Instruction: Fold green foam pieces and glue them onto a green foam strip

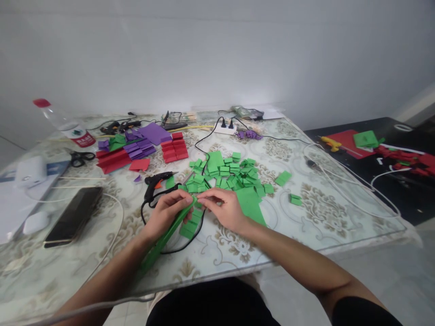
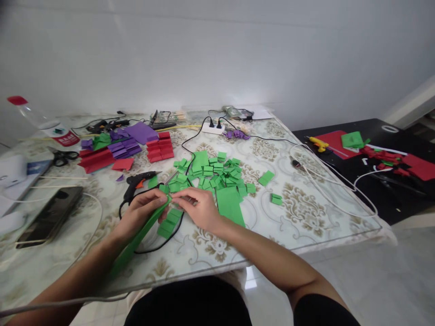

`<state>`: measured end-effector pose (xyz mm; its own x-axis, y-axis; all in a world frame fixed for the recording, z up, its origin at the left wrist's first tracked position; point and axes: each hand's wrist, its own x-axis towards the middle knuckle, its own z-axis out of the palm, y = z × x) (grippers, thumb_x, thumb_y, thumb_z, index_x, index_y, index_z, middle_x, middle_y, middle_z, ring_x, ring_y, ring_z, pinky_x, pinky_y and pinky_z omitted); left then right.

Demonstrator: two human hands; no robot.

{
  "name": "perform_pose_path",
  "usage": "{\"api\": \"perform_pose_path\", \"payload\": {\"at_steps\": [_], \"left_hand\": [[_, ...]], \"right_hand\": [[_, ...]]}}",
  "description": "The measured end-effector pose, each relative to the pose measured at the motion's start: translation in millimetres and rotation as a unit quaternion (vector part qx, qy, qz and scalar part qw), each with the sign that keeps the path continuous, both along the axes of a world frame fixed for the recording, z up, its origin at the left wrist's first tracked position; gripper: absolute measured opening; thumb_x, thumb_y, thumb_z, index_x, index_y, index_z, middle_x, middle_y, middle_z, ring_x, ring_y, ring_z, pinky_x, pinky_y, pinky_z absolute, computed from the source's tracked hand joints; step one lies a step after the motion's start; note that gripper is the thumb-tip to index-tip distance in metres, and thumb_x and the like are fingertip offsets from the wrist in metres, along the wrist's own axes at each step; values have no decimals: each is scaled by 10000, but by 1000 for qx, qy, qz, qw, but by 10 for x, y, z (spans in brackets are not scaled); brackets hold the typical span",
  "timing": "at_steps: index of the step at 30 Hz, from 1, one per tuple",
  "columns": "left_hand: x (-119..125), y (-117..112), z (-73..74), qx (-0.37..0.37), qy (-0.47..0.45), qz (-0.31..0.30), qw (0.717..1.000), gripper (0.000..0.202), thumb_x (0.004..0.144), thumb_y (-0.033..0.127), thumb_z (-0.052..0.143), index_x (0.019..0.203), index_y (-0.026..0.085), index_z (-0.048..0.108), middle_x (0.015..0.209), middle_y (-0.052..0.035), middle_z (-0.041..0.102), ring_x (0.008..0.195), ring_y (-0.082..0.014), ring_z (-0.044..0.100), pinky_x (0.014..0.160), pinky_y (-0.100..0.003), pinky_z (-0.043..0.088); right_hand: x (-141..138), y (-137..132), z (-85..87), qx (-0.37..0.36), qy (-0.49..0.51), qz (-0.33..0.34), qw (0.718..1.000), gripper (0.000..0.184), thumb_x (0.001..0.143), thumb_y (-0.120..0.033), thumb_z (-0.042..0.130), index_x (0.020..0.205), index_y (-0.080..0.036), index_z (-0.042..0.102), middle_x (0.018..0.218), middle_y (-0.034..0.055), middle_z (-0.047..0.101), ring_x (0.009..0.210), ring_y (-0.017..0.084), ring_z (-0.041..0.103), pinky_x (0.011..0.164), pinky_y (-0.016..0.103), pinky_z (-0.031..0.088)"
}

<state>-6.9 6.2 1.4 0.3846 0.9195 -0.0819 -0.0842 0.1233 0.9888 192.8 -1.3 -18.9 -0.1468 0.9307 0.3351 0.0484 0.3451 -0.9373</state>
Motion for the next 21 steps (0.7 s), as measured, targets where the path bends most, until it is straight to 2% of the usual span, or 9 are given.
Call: {"api": "perform_pose_path", "payload": {"at_steps": [6, 15, 21], "left_hand": [[-9, 28, -1, -20, -19, 10, 1000, 244, 873, 384, 745, 797, 161, 685, 598, -4, 653, 509, -126, 584, 494, -224, 476], [-18, 27, -68, 3, 21, -10, 1000, 263, 888, 416, 739, 844, 160, 704, 637, -14, 664, 533, -126, 579, 502, -224, 468], [5, -5, -18, 23, 30, 1, 999, 275, 878, 420, 748, 827, 152, 710, 617, -16, 665, 522, -119, 567, 507, -217, 462]], "right_hand": [[-2, 6, 13, 9, -22, -10, 1000, 157, 888, -363, 768, 977, -238, 801, 869, 46, 781, 682, 173, 710, 640, 277, 574], [-2, 8, -40, 16, -16, 7, 1000, 133, 896, -351, 756, 964, -249, 809, 936, 48, 791, 766, 190, 734, 655, 277, 582], [7, 10, -20, 12, -17, 13, 1000, 126, 894, -350, 756, 943, -245, 804, 932, 54, 792, 771, 196, 737, 649, 280, 585]]}}
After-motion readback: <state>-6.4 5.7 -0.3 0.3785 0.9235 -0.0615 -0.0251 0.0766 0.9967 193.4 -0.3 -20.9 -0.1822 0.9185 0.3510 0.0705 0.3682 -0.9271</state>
